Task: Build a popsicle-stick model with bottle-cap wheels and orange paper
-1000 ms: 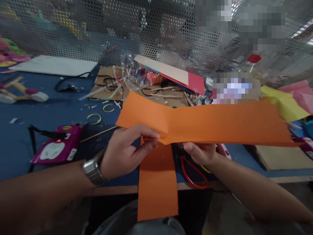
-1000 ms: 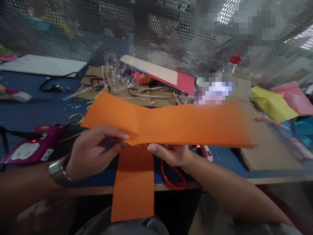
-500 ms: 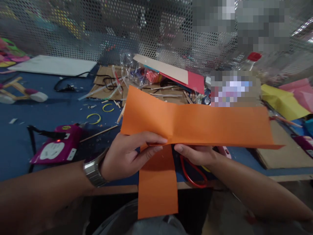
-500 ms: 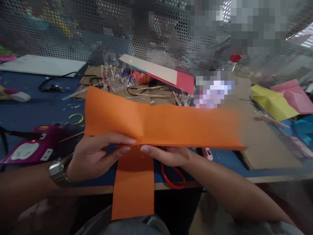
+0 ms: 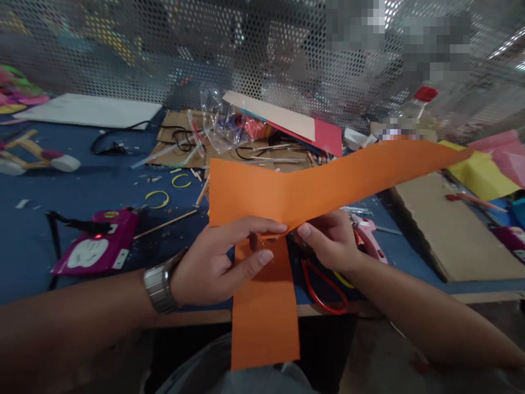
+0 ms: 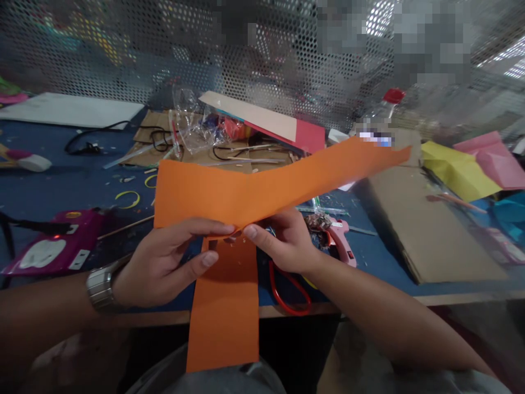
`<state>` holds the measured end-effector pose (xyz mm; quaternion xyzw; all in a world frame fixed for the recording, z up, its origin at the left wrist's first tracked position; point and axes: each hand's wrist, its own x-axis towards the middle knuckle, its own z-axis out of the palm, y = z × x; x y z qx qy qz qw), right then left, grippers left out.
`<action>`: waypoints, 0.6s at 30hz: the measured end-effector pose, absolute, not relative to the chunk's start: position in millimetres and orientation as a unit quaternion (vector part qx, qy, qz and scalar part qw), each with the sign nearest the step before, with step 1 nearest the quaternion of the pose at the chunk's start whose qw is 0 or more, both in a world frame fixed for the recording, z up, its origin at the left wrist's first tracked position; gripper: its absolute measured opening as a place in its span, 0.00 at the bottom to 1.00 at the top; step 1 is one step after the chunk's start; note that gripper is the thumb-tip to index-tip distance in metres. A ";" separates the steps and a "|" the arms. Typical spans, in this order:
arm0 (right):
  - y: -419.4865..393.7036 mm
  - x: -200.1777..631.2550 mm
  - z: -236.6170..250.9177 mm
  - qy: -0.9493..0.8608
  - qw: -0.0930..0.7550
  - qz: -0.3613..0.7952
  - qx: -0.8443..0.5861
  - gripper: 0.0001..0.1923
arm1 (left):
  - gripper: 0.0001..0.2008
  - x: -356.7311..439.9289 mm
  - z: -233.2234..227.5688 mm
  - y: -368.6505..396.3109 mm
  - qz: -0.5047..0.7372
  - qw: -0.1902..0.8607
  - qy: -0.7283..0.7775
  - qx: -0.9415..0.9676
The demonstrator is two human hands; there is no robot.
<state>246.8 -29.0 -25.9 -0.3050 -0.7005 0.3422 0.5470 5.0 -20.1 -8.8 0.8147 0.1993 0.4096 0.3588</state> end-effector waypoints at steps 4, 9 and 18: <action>-28.3 247.8 -29.0 -0.696 0.547 0.356 -0.298 0.11 | 0.21 4.6 -9.0 -20.5 0.390 0.369 0.176 0.825; -32.1 247.7 -27.0 -0.681 0.551 0.361 -0.320 0.14 | 0.26 4.4 -10.5 -20.1 0.381 0.397 0.168 0.818; -29.9 247.9 -38.4 -0.610 0.595 0.363 -0.377 0.17 | 0.35 4.9 -20.4 -22.7 0.404 0.430 0.188 0.785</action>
